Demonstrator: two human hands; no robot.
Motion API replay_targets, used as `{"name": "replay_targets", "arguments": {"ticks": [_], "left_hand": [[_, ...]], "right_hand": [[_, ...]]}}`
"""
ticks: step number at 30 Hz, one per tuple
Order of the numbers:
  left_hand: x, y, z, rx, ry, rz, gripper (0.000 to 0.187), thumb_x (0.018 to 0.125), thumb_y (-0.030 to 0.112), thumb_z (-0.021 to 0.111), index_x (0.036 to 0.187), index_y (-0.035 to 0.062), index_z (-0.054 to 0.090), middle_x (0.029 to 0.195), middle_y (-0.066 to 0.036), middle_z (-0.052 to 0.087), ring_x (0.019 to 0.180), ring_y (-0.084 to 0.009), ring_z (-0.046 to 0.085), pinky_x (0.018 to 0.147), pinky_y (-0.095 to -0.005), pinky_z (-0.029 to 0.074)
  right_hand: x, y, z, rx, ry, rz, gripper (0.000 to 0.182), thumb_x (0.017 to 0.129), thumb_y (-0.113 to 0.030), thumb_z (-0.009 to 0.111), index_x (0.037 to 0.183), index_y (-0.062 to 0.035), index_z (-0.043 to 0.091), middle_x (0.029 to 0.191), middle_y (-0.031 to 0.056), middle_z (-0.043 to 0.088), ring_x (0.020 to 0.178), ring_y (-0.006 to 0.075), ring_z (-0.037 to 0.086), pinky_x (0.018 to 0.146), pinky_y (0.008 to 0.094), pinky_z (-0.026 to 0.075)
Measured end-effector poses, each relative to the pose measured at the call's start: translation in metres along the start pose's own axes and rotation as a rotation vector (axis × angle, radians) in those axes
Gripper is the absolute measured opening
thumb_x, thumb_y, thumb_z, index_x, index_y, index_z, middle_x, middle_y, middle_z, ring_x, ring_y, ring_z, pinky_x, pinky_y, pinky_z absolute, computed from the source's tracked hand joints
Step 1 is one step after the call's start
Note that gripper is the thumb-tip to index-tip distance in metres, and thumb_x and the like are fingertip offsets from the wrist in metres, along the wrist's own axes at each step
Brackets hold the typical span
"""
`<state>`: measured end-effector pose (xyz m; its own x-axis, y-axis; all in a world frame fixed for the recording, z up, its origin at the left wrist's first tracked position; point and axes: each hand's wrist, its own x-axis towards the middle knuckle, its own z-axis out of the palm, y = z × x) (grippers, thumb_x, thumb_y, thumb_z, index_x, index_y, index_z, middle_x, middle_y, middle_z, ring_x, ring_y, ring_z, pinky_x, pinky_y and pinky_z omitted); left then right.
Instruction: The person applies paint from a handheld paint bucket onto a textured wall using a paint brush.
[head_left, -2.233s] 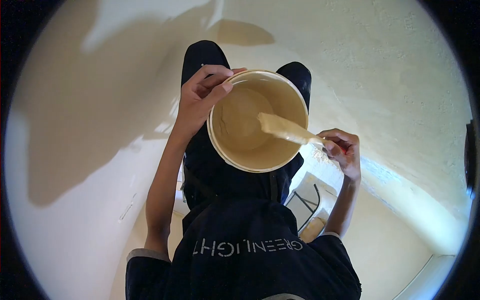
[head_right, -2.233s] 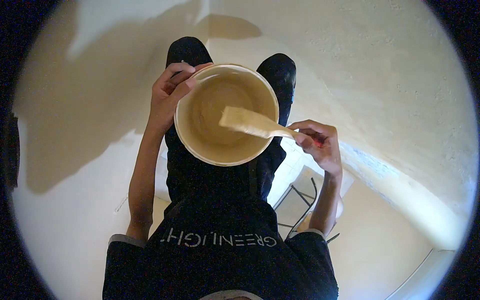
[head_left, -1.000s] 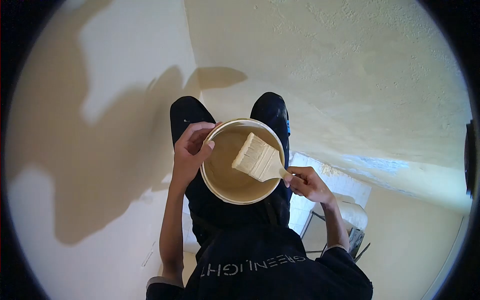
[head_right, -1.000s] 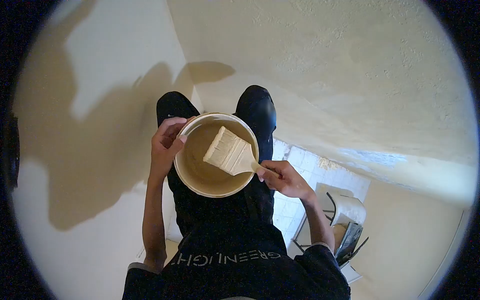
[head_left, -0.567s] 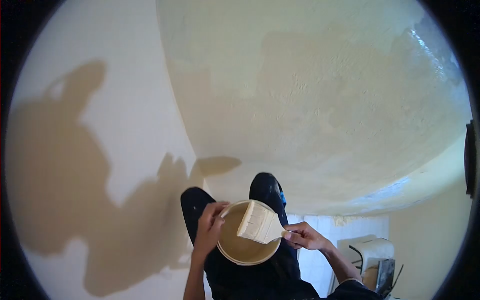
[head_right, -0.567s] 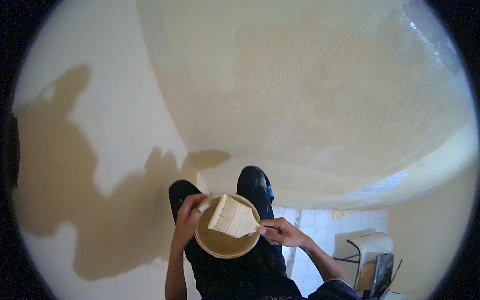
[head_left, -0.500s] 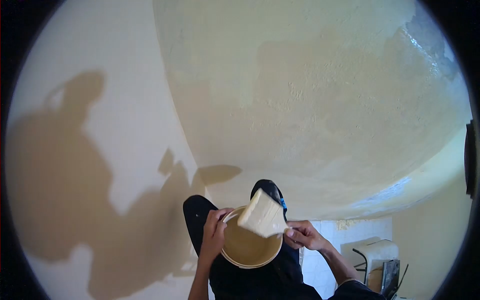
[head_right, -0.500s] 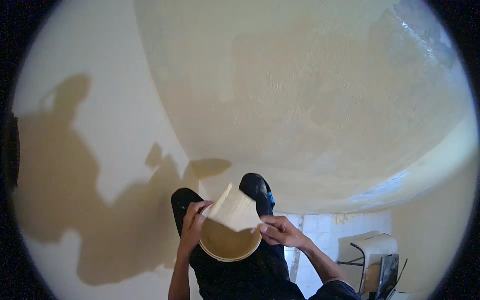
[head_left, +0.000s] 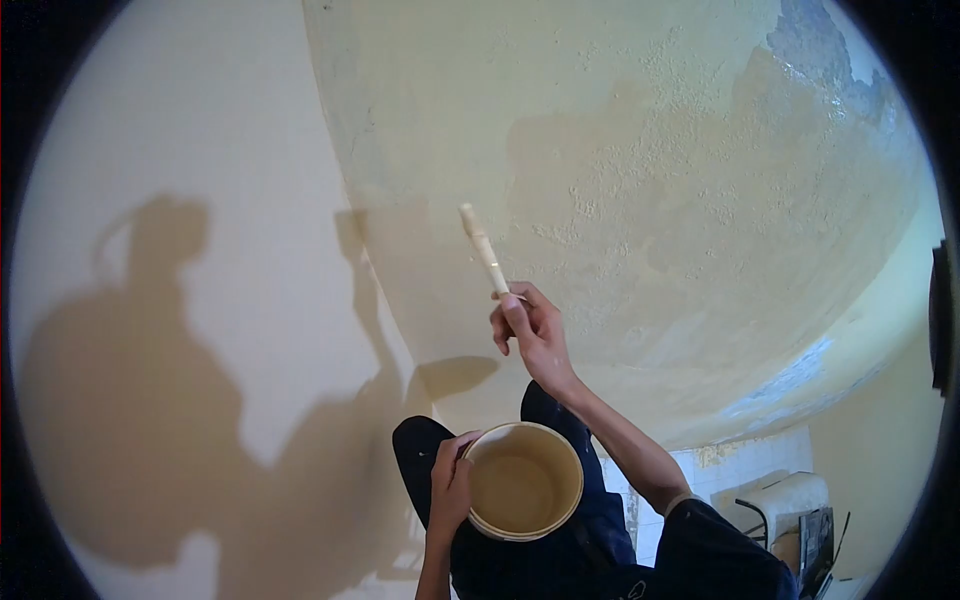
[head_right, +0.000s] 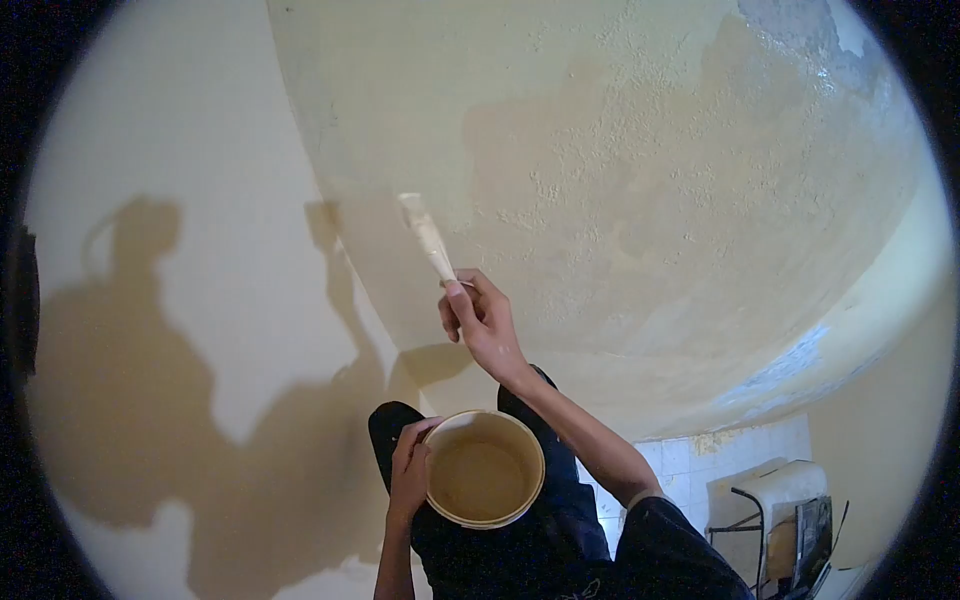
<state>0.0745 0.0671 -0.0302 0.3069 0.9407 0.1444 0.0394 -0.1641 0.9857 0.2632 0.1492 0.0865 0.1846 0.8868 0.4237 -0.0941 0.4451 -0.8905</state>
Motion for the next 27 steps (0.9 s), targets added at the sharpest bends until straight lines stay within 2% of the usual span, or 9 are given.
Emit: {"name": "replay_targets", "arguments": {"ticks": [4,6,9,10,13,16,25,27], "left_hand": [[-0.004,0.003,-0.003,0.002,0.015,-0.030,0.036,0.083,0.000,0.040,0.115,-0.0001,0.058,0.104,-0.013,0.057,0.101,-0.0219,0.057,0.092,-0.0317,0.042],[-0.005,0.004,-0.003,0.008,0.024,-0.030,0.036,0.083,-0.001,0.041,0.114,-0.0003,0.059,0.104,-0.013,0.057,0.100,-0.0218,0.058,0.091,-0.0315,0.043],[-0.004,0.001,-0.001,-0.081,0.024,-0.027,0.035,0.083,-0.002,0.041,0.113,-0.0003,0.059,0.104,-0.012,0.058,0.099,-0.0213,0.058,0.090,-0.0313,0.044],[-0.003,0.002,0.000,-0.080,0.015,-0.027,0.035,0.083,-0.002,0.041,0.113,-0.0003,0.059,0.104,-0.012,0.058,0.099,-0.0213,0.058,0.090,-0.0313,0.044],[-0.002,0.004,0.001,-0.037,0.011,-0.022,0.033,0.084,-0.002,0.043,0.114,0.0000,0.059,0.104,-0.012,0.058,0.100,-0.0207,0.059,0.089,-0.0311,0.045],[-0.001,0.006,0.001,-0.070,0.013,-0.062,0.032,0.085,-0.002,0.046,0.115,-0.0004,0.058,0.106,-0.011,0.058,0.102,-0.0201,0.059,0.091,-0.0312,0.045],[-0.001,0.005,0.001,-0.095,0.030,-0.116,0.027,0.088,0.001,0.052,0.115,-0.0013,0.057,0.108,-0.011,0.060,0.103,-0.0198,0.060,0.092,-0.0311,0.045],[0.000,0.008,0.001,-0.044,0.021,-0.077,0.028,0.088,0.002,0.052,0.116,-0.0010,0.056,0.110,-0.012,0.061,0.104,-0.0199,0.060,0.093,-0.0313,0.045]], "right_hand": [[0.008,0.020,0.013,0.055,0.014,0.105,0.020,0.101,-0.023,0.046,0.109,-0.0046,0.046,0.061,-0.0019,0.041,0.046,0.0047,0.035,0.041,0.0221,0.028],[0.015,0.029,0.015,0.054,0.084,0.144,0.026,0.100,-0.028,0.047,0.112,-0.0049,0.044,0.061,-0.0017,0.044,0.045,0.0043,0.035,0.040,0.0218,0.028],[0.038,0.034,0.015,0.082,0.120,0.131,0.031,0.100,-0.034,0.047,0.108,-0.0045,0.046,0.059,-0.0021,0.044,0.044,0.0042,0.035,0.039,0.0221,0.028],[0.047,0.032,0.017,0.030,0.120,0.079,0.034,0.100,-0.037,0.045,0.103,-0.0036,0.050,0.059,-0.0020,0.043,0.044,0.0040,0.036,0.038,0.0222,0.028],[0.078,0.030,0.023,0.000,0.208,-0.037,0.031,0.101,-0.035,0.044,0.099,-0.0051,0.052,0.058,-0.0041,0.038,0.041,0.0029,0.032,0.036,0.0215,0.026],[0.100,0.026,0.019,-0.019,0.209,-0.118,0.031,0.102,-0.034,0.042,0.099,-0.0037,0.052,0.057,-0.0041,0.038,0.041,0.0032,0.033,0.036,0.0222,0.027],[0.119,0.018,0.012,-0.071,0.254,-0.112,0.034,0.102,-0.034,0.040,0.099,-0.0019,0.051,0.056,-0.0032,0.038,0.040,0.0044,0.034,0.036,0.0233,0.028],[0.119,0.022,0.010,-0.046,0.246,-0.090,0.034,0.101,-0.034,0.041,0.095,-0.0014,0.051,0.056,-0.0027,0.040,0.040,0.0046,0.036,0.037,0.0236,0.029]]}}
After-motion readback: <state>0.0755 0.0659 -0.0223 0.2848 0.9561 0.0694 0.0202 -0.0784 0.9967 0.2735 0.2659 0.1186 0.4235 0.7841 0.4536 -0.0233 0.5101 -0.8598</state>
